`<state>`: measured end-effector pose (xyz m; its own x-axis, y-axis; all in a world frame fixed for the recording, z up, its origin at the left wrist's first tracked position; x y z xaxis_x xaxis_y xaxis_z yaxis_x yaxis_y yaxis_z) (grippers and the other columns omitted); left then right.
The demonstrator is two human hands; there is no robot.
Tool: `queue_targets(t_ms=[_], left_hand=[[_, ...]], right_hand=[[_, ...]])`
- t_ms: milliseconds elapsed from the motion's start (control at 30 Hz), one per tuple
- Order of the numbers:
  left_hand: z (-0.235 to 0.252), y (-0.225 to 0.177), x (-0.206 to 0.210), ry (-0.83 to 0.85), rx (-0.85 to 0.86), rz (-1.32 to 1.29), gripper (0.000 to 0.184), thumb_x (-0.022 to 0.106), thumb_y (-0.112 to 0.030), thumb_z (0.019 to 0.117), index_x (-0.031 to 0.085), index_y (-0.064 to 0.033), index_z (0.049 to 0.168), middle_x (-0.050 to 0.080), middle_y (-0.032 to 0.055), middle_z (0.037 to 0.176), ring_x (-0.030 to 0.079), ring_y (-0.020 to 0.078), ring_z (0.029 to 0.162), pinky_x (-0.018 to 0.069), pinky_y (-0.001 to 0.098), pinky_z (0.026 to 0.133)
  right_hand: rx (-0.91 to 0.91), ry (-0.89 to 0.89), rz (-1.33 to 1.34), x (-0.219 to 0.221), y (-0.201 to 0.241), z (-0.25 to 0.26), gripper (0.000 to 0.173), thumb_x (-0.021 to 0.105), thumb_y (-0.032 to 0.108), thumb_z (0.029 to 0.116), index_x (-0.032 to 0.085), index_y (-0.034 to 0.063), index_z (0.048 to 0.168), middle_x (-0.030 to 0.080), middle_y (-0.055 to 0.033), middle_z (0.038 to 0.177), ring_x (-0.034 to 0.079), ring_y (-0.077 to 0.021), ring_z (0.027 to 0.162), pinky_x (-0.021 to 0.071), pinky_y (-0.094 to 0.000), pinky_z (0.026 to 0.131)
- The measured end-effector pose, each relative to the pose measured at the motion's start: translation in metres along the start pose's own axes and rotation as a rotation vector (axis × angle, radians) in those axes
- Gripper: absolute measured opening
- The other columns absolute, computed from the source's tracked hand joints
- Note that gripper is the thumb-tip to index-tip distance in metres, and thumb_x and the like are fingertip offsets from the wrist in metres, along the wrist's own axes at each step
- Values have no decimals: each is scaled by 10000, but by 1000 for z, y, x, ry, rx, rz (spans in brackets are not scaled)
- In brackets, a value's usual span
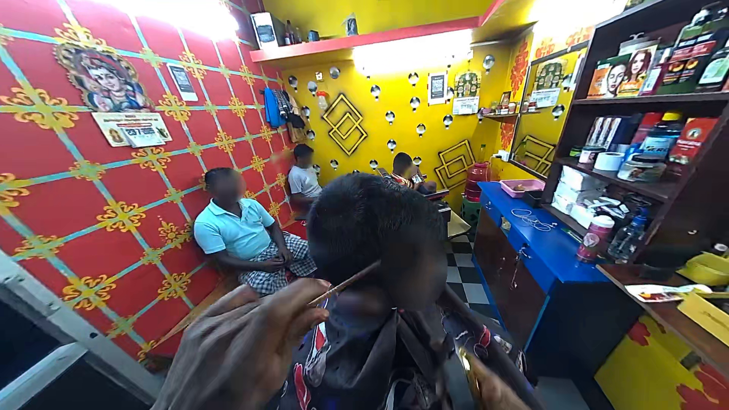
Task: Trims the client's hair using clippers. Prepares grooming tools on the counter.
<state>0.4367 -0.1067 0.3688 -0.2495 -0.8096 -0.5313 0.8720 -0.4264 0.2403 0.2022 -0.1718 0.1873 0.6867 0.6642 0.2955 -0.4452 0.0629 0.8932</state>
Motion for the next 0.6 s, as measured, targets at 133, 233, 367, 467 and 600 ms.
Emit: queue_targets(t_ms=[133, 233, 367, 467, 600], left_hand=[[-7, 16, 10, 131, 198, -28, 266, 481, -353, 1082, 704, -209, 1103, 695, -19, 773, 580, 143, 617, 432, 354, 649], [12, 52, -5, -77, 183, -289, 280, 508, -320, 1073, 615, -271, 1327, 717, -41, 949, 647, 66, 778, 523, 277, 734], [82, 79, -3, -140, 184, -355, 342, 498, -184, 1058, 630, -118, 1367, 715, 55, 1002, 665, 118, 782, 564, 324, 674], [132, 76, 19, -56, 250, -372, 297, 524, -291, 1056, 736, -124, 1181, 687, 90, 1024, 666, 217, 843, 535, 461, 714], [165, 53, 59, 239, 319, -352, 599, 425, -647, 1003, 724, -190, 1249, 679, 74, 1218, 661, 275, 1064, 487, 595, 866]], right_hand=[[-263, -143, 33, 13, 30, 5, 588, 499, 387, 1074, 366, 57, 1543, 633, -81, 1201, 663, -195, 962, 594, -397, 835], [-393, -332, -89, 31, 31, 9, 502, 695, 226, 979, 548, 12, 1409, 693, -139, 1204, 718, -265, 1006, 621, -457, 887], [-374, -717, -865, 53, 28, 23, 507, 779, 326, 901, 654, 13, 1279, 753, -24, 1109, 730, -87, 988, 641, -303, 860], [-413, -862, -989, 64, 31, 33, 522, 776, 393, 881, 657, 36, 1242, 755, -2, 1037, 731, -55, 920, 642, -268, 781], [-382, -903, -980, 65, 29, 44, 448, 757, 421, 891, 668, 81, 1169, 749, 33, 974, 724, -39, 868, 636, -259, 740]])
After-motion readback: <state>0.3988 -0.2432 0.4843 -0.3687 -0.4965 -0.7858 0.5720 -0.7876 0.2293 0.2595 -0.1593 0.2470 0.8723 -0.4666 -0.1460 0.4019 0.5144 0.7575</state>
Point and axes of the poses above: each hand's wrist, its own z-axis towards the middle knuckle, its own x-axis out of the palm, y = z × x, the point moved 8 cm from there along z, towards the middle knuckle
